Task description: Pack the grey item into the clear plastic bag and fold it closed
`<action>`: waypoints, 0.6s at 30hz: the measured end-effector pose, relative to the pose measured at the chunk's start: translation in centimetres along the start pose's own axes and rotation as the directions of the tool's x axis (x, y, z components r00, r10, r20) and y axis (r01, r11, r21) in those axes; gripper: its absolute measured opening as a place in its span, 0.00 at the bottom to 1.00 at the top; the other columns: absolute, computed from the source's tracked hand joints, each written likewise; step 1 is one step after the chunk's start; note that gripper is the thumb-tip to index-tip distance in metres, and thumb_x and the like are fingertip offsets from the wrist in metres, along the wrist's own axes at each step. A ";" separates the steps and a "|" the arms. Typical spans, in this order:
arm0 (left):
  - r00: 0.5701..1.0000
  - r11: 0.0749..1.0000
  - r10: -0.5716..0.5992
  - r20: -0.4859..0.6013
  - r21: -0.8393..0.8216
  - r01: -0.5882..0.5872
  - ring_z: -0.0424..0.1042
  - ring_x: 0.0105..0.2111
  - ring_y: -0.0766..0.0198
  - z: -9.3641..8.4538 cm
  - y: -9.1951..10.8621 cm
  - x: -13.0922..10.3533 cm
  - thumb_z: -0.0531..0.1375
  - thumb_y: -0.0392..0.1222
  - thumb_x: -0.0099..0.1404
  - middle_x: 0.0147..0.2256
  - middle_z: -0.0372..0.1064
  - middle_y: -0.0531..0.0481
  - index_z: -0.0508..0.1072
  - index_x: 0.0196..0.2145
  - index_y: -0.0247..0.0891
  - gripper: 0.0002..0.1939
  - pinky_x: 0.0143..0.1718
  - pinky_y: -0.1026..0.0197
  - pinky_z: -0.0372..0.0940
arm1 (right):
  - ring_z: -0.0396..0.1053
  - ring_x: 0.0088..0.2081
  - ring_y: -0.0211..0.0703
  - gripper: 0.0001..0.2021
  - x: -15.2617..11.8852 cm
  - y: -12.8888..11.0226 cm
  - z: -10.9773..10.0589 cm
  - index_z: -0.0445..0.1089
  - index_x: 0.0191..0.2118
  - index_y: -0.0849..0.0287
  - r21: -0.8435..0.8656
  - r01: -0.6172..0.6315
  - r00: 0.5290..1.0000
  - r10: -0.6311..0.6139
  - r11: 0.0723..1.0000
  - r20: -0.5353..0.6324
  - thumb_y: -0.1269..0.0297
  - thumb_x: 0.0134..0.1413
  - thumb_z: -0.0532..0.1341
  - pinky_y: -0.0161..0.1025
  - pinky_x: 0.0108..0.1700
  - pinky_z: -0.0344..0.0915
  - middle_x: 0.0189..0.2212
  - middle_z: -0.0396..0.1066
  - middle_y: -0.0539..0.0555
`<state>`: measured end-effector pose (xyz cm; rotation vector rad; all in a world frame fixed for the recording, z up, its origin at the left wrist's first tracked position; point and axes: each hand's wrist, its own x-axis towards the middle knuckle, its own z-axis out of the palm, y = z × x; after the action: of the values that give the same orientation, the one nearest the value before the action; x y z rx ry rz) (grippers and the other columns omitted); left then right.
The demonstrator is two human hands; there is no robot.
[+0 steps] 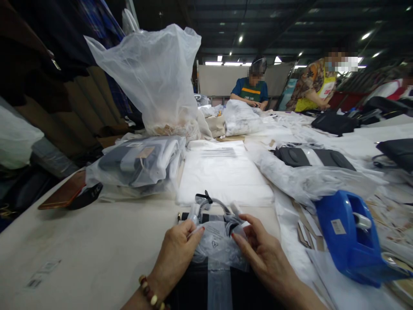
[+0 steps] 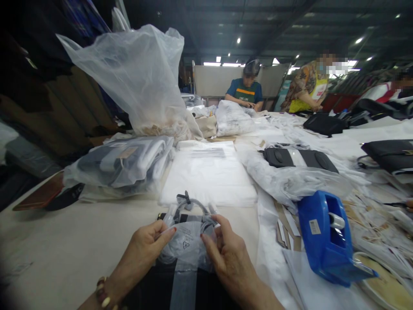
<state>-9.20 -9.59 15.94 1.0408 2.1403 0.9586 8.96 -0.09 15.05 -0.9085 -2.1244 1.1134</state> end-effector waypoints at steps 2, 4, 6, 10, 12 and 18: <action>1.000 0.994 -0.003 0.006 0.107 0.002 0.54 0.21 0.66 0.0 0.0 0.0 0.48 0.54 0.57 0.17 0.50 0.56 0.54 0.18 0.40 0.18 0.24 0.64 0.47 | 0.62 0.18 0.35 0.17 0.2 0.3 0.2 0.59 0.49 0.59 -0.144 0.102 0.994 -0.106 0.984 -0.023 0.61 0.53 0.57 0.32 0.21 0.60 0.22 0.66 0.47; 1.000 0.973 -0.013 0.007 0.233 0.011 0.53 0.20 0.66 -0.1 0.0 0.0 0.48 0.51 0.58 0.17 0.50 0.56 0.52 0.17 0.40 0.17 0.24 0.63 0.45 | 0.63 0.19 0.37 0.15 0.3 0.8 0.5 0.60 0.48 0.60 -0.255 0.174 0.980 -0.193 0.951 -0.051 0.65 0.53 0.54 0.33 0.22 0.62 0.21 0.66 0.48; 1.000 0.937 -0.025 0.012 0.350 0.019 0.53 0.19 0.67 -0.3 -0.1 0.0 0.49 0.47 0.59 0.16 0.50 0.56 0.52 0.17 0.40 0.16 0.25 0.63 0.43 | 0.67 0.21 0.40 0.14 0.4 1.4 0.8 0.62 0.46 0.60 -0.339 0.203 0.966 -0.244 0.918 -0.082 0.68 0.54 0.51 0.35 0.25 0.65 0.22 0.68 0.50; 0.999 0.890 -0.037 0.002 0.455 0.032 0.58 0.20 0.66 -1.1 -0.3 -0.1 0.50 0.41 0.58 0.17 0.54 0.57 0.58 0.21 0.40 0.10 0.25 0.63 0.44 | 0.71 0.26 0.43 0.14 0.5 2.1 1.6 0.64 0.45 0.59 -0.447 0.214 0.947 -0.297 0.868 -0.122 0.68 0.54 0.50 0.39 0.28 0.68 0.28 0.71 0.54; 0.998 0.916 -0.001 -0.061 0.399 0.026 0.60 0.21 0.65 -1.8 -0.1 0.3 0.52 0.44 0.58 0.19 0.57 0.57 0.61 0.26 0.41 0.06 0.26 0.64 0.47 | 0.71 0.26 0.44 0.14 0.5 2.2 1.9 0.63 0.46 0.59 -0.477 0.214 0.944 -0.306 0.852 -0.123 0.68 0.54 0.50 0.40 0.28 0.69 0.29 0.72 0.55; 0.998 0.998 0.041 -0.057 0.049 -0.038 0.61 0.27 0.63 -2.4 1.1 5.8 0.54 0.48 0.58 0.20 0.60 0.53 0.64 0.17 0.38 0.16 0.32 0.61 0.52 | 0.72 0.30 0.46 0.12 0.6 2.3 1.9 0.62 0.46 0.57 -0.476 0.216 0.951 -0.293 0.852 -0.094 0.67 0.56 0.50 0.42 0.31 0.70 0.33 0.72 0.56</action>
<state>-13.61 -5.12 17.21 1.0943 2.2067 0.9712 7.92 0.48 12.24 -0.8489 -2.3261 0.3833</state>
